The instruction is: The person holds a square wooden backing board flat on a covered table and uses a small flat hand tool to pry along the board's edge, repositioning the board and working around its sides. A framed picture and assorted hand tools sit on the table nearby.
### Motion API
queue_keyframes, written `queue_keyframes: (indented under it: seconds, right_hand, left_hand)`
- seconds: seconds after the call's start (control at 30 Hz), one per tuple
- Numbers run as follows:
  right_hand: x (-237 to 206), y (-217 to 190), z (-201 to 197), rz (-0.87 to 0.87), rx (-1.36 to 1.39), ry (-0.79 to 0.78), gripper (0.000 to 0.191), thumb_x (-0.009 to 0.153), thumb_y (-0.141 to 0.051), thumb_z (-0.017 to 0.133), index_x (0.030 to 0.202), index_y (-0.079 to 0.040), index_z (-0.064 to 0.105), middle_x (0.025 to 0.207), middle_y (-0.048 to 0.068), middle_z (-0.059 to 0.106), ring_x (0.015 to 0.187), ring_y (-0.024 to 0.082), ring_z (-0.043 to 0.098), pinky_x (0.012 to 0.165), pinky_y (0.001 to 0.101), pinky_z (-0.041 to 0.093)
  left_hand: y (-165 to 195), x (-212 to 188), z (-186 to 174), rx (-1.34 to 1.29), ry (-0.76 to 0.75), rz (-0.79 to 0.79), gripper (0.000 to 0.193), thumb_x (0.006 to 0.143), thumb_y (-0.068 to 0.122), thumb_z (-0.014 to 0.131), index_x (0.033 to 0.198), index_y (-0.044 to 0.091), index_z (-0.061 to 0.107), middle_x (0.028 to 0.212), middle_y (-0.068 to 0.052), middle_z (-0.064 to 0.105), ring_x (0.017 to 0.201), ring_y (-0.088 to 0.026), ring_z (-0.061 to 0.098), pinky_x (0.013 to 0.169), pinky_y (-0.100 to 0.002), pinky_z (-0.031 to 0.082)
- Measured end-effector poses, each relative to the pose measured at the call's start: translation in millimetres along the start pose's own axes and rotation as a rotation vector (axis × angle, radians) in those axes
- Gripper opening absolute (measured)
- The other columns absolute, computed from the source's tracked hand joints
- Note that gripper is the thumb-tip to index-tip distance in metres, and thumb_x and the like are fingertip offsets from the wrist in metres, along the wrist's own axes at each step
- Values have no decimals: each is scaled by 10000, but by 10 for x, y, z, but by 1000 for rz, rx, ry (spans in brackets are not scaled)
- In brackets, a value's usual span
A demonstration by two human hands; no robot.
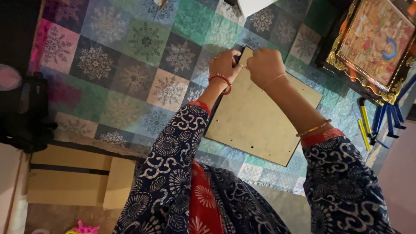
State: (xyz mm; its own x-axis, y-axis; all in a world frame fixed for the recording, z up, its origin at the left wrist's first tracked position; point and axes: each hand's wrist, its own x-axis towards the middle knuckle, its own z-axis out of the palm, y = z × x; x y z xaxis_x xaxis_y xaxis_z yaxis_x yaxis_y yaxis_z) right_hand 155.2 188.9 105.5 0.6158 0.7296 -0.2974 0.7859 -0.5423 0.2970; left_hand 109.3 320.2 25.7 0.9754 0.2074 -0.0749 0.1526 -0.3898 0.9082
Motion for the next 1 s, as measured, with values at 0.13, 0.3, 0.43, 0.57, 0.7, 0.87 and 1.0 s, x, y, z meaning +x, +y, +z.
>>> queue_keyframes:
  seconds: [0.13,0.3,0.43,0.57,0.7,0.87,1.0]
  right_hand:
    - [27,-14,-76,42,-18,-43,158,848,-301,751,796,-152,760,900,47,706,949,247,674,685,415,523]
    - [-100,51,-69,34,16,67,110,816,-282,783,825,-175,761,912,12,695,959,234,657,749,403,517]
    - [-174,46,-1,35,-32,145,66,787,-258,771,829,-208,770,899,-8,676,961,220,631,763,410,506]
    - [-190,72,71,-10,-77,224,44,813,-196,717,811,-228,748,890,-24,641,985,213,613,757,376,498]
    - [-222,93,107,-92,-114,247,56,818,-190,689,771,-210,712,897,-22,621,989,204,602,749,345,490]
    - [-273,95,138,-123,-95,292,56,813,-186,682,761,-199,698,892,-26,604,979,197,593,735,341,484]
    - [-301,87,163,-106,-51,298,50,806,-173,688,779,-206,714,874,-27,600,964,201,591,722,348,486]
  left_hand:
    - [-3,-8,-3,23,34,46,344,753,227,813,1078,166,718,780,12,737,816,-227,707,788,-443,526]
    - [-6,-8,-13,7,10,16,341,770,224,804,1094,167,714,797,2,728,801,-224,708,770,-429,538]
    - [-19,-5,17,8,21,11,341,758,239,810,1078,171,710,791,0,713,811,-228,702,763,-434,538]
    - [-51,-3,40,37,63,80,361,746,231,815,1081,173,694,786,9,707,859,-244,687,796,-453,524]
    - [-57,0,54,22,38,49,357,766,226,809,1099,180,689,794,12,711,855,-234,689,835,-468,500]
    - [-50,7,53,18,19,23,364,767,238,806,1105,177,685,817,4,698,854,-232,684,826,-464,510]
    - [-49,11,41,-5,15,11,361,767,228,805,1107,178,697,822,0,708,851,-231,695,836,-450,520]
